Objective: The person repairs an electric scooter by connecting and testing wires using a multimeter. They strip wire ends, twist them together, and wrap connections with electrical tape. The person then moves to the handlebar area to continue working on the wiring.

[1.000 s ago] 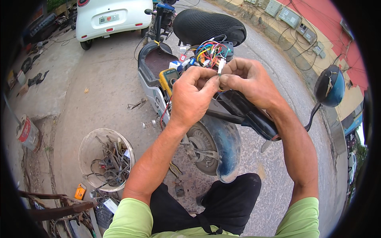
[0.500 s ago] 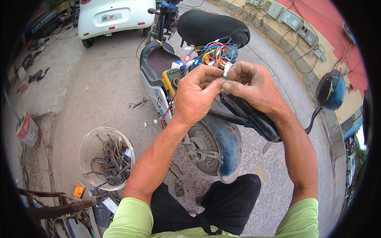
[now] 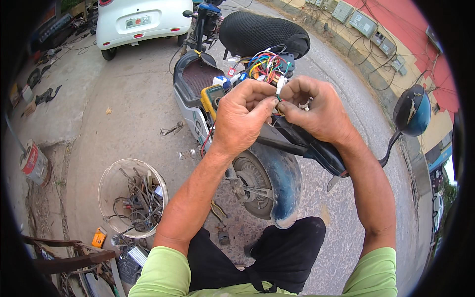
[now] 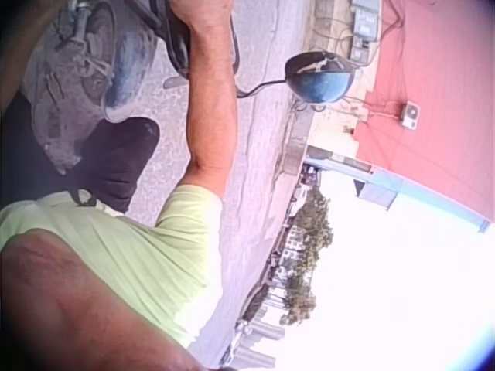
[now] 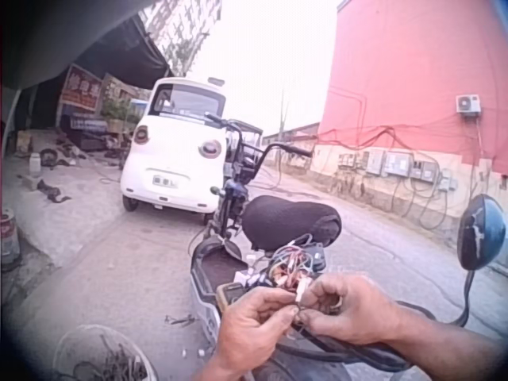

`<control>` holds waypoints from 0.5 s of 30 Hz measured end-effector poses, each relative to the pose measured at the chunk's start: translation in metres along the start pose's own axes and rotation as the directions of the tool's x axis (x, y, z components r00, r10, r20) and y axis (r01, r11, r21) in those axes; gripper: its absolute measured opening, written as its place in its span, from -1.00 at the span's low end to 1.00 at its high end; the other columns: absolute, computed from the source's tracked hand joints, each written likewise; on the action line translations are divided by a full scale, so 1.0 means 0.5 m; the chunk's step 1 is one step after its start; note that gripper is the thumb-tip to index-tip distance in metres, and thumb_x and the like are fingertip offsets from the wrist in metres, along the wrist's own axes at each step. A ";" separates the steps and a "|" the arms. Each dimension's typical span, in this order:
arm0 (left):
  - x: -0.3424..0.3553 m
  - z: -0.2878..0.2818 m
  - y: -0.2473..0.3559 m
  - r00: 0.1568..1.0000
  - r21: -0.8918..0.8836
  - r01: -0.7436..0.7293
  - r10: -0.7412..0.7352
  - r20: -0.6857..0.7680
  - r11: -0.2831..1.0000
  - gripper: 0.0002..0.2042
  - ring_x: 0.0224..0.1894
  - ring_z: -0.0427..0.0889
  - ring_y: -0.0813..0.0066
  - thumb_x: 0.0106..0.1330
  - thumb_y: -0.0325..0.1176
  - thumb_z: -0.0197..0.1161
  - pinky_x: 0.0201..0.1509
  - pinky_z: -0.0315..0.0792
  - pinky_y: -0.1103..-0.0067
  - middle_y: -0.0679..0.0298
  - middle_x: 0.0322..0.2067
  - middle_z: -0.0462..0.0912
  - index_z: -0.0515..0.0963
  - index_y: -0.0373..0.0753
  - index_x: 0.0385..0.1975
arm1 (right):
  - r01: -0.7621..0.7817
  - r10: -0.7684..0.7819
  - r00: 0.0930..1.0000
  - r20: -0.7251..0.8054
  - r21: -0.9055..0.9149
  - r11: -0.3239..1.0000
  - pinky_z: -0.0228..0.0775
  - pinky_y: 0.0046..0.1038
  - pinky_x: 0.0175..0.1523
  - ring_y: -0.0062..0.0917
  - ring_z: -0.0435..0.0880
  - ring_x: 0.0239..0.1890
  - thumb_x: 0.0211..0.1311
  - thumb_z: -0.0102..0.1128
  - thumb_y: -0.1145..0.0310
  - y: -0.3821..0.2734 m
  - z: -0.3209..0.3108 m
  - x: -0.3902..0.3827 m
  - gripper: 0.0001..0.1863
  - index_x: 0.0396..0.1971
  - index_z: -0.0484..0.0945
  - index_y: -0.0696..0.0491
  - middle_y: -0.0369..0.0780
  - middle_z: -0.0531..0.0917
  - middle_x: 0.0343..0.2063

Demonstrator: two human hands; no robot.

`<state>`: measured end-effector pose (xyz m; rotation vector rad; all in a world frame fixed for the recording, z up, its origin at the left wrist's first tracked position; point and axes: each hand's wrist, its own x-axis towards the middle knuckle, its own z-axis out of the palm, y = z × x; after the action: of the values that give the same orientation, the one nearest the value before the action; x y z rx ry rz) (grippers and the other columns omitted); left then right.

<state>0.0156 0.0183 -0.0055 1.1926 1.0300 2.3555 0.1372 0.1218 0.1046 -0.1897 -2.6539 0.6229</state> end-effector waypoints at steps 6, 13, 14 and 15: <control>0.000 0.002 -0.002 1.000 0.001 -0.006 0.006 -0.012 1.000 -0.87 -0.45 0.58 0.77 0.36 -0.59 0.28 -0.40 0.49 0.74 0.34 -0.38 0.68 0.58 -0.36 -0.14 | 0.156 -0.169 0.983 -0.073 -0.159 0.975 0.55 -0.41 -0.29 -0.44 0.69 -0.47 -0.05 0.37 0.47 0.011 0.008 0.000 -0.81 -0.37 0.60 0.11 -0.19 0.65 -0.53; -0.001 0.001 0.001 0.999 0.055 -0.032 0.033 -0.030 0.998 -0.92 -0.46 0.56 0.78 0.36 -0.58 0.28 -0.40 0.48 0.73 0.38 -0.41 0.65 0.57 -0.33 -0.20 | 0.228 -0.270 0.961 -0.060 -0.381 0.896 0.53 -0.27 -0.31 -0.23 0.70 -0.44 -0.02 0.36 0.38 0.002 0.008 -0.001 -0.81 -0.38 0.61 0.09 -0.14 0.66 -0.51; -0.001 0.002 0.001 0.999 0.060 -0.030 0.032 -0.032 0.998 -0.92 -0.46 0.56 0.78 0.36 -0.57 0.28 -0.39 0.47 0.73 0.38 -0.41 0.64 0.57 -0.33 -0.21 | 0.227 -0.271 0.961 -0.051 -0.416 0.881 0.52 -0.25 -0.31 -0.21 0.70 -0.44 -0.01 0.35 0.36 -0.001 0.007 -0.002 -0.82 -0.39 0.61 0.09 -0.14 0.66 -0.52; -0.002 0.000 0.001 0.999 0.067 -0.029 0.031 -0.035 0.997 -0.93 -0.46 0.56 0.78 0.36 -0.57 0.28 -0.39 0.47 0.73 0.39 -0.41 0.64 0.57 -0.33 -0.22 | 0.203 -0.241 0.970 -0.039 -0.414 0.887 0.51 -0.25 -0.32 -0.20 0.69 -0.45 0.01 0.34 0.35 -0.002 0.007 -0.002 -0.82 -0.40 0.61 0.10 -0.13 0.65 -0.53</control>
<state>0.0164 0.0175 -0.0055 1.2007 1.1175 2.3914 0.1367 0.1191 0.1019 -0.0256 -2.6339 -0.0206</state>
